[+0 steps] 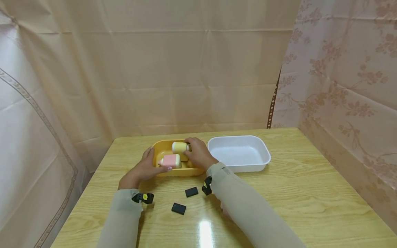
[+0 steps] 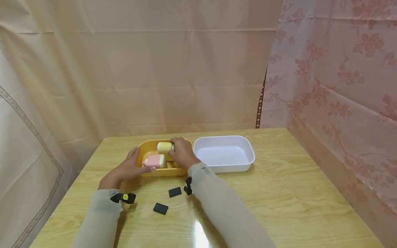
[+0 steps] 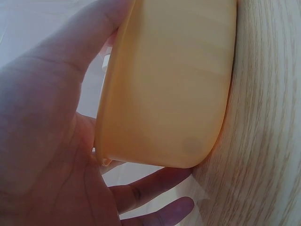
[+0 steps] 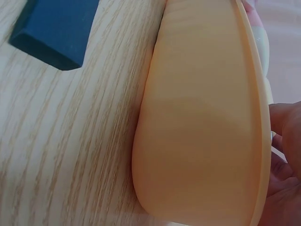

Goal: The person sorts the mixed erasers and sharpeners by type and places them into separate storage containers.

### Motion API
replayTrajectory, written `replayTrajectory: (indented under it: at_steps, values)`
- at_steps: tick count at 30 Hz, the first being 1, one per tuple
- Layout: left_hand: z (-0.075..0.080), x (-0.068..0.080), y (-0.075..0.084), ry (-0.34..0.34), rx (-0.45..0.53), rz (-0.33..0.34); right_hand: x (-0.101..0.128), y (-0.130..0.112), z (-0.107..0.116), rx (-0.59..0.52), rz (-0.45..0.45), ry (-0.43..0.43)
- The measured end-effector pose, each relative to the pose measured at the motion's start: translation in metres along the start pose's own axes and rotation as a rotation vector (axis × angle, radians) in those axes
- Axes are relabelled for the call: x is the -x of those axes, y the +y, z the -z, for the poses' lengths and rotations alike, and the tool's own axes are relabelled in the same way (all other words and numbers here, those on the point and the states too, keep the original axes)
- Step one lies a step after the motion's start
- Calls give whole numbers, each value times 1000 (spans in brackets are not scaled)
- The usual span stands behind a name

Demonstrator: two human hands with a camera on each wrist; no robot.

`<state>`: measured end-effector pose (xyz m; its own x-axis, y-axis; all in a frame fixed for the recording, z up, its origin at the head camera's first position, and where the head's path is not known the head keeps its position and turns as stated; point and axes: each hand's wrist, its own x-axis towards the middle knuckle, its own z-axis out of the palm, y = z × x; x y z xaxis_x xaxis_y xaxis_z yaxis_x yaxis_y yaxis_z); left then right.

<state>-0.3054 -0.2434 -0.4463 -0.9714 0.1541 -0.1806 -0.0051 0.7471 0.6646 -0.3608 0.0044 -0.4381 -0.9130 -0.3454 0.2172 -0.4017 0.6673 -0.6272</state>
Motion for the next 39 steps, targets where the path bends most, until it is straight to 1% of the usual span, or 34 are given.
replayTrajectory:
  at_steps: [6,15,20,24,27,31,34,39]
  values:
    - [0,-1,-1,3,6,1,-1,0,-2,14,8,-11]
    - [1,-2,-2,3,0,2,-1,-2,0,0,8,-15]
    - [1,-1,-2,8,-3,16,-2,-2,-1,-18,14,-25]
    - [1,1,-4,12,2,30,-5,-4,-1,-1,30,-47]
    - [1,2,-5,11,6,21,-6,-5,2,4,24,-77]
    - [1,1,-5,4,10,-1,-7,-6,7,-24,3,-103]
    - [1,1,-4,5,12,-13,-9,-4,10,-33,4,-97]
    - [1,-1,-4,15,9,-29,-14,0,12,-9,22,-75]
